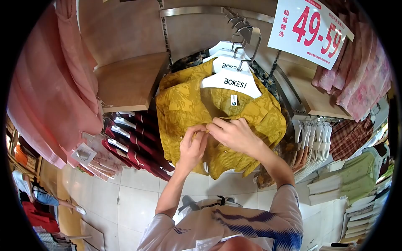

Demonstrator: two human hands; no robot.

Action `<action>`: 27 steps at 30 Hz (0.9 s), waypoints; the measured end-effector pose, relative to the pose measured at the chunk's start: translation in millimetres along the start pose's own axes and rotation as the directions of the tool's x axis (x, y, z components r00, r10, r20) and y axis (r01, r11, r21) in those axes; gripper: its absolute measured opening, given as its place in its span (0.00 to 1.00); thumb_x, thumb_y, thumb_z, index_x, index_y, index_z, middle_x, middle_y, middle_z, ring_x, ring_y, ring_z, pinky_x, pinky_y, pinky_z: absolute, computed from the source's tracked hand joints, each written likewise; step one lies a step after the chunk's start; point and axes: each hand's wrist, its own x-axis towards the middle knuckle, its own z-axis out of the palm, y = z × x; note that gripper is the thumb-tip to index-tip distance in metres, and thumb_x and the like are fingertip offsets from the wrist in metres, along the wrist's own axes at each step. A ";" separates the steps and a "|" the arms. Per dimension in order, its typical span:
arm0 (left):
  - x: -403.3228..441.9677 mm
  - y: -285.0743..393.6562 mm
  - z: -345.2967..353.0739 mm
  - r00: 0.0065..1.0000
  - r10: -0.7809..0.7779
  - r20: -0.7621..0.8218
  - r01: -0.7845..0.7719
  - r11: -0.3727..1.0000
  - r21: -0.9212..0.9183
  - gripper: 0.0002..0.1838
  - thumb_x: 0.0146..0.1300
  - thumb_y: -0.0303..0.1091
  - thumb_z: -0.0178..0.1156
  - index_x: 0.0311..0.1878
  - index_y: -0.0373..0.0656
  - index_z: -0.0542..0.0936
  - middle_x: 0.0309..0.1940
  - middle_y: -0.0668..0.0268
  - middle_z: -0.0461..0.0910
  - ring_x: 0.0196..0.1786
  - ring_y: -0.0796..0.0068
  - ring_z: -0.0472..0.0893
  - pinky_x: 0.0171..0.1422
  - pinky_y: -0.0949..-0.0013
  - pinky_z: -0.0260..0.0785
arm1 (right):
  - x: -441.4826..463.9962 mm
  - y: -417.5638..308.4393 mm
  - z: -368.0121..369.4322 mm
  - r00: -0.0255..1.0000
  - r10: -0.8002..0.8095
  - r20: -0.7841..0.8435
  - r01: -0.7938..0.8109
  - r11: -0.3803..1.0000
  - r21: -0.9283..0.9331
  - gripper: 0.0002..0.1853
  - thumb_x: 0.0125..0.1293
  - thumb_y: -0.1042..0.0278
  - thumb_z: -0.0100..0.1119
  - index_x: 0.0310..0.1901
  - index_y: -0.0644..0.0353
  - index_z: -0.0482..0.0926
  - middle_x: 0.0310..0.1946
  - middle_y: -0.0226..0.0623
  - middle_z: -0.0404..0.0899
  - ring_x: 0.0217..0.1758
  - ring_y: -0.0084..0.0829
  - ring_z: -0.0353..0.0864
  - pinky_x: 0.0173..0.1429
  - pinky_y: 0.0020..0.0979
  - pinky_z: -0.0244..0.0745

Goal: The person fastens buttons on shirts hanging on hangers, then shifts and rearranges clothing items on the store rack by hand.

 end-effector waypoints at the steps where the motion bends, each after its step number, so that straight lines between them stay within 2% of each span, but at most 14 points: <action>1: 0.0 0.1 0.2 1.000 -0.012 -0.016 0.012 1.000 0.003 0.17 0.51 0.11 0.65 0.44 0.33 0.74 0.41 0.53 0.77 0.40 0.58 0.81 0.40 0.65 0.77 | 0.5 -0.8 0.6 0.999 -0.002 -0.039 0.002 1.000 0.013 0.09 0.56 0.71 0.60 0.40 0.57 0.76 0.32 0.31 0.75 0.18 0.34 0.79 0.19 0.34 0.71; 6: 6.0 2.3 -5.8 0.998 -0.051 -0.044 0.051 0.999 -0.005 0.18 0.51 0.10 0.64 0.44 0.34 0.74 0.40 0.54 0.78 0.40 0.58 0.81 0.42 0.64 0.76 | 2.3 -5.0 1.0 0.995 -0.003 -0.102 0.003 1.000 0.004 0.06 0.56 0.69 0.61 0.35 0.55 0.76 0.30 0.30 0.73 0.18 0.33 0.78 0.18 0.33 0.70; 11: 7.8 2.9 -8.2 0.995 -0.078 -0.057 0.073 0.993 -0.089 0.17 0.51 0.10 0.65 0.43 0.35 0.74 0.39 0.55 0.77 0.39 0.58 0.80 0.42 0.64 0.75 | 4.3 -8.4 -0.3 0.982 -0.001 -0.187 0.006 1.000 0.030 0.04 0.58 0.67 0.62 0.33 0.53 0.77 0.29 0.29 0.71 0.17 0.31 0.77 0.19 0.32 0.70; 23: 3.5 0.8 -8.6 0.994 -0.110 -0.025 0.108 0.992 -0.068 0.17 0.52 0.10 0.63 0.43 0.34 0.72 0.40 0.53 0.75 0.39 0.57 0.80 0.42 0.64 0.75 | 1.7 -11.9 4.4 0.986 0.063 -0.157 -0.040 0.988 0.147 0.07 0.58 0.69 0.63 0.38 0.56 0.79 0.32 0.31 0.73 0.20 0.34 0.79 0.21 0.33 0.74; 27: 0.9 0.1 -5.9 0.993 -0.116 -0.021 0.115 0.991 -0.063 0.18 0.52 0.09 0.63 0.44 0.35 0.71 0.39 0.53 0.75 0.38 0.57 0.79 0.41 0.64 0.75 | -0.6 -13.1 4.3 0.987 0.070 -0.145 -0.051 0.990 0.132 0.08 0.57 0.70 0.63 0.39 0.57 0.79 0.33 0.32 0.73 0.21 0.35 0.80 0.22 0.34 0.74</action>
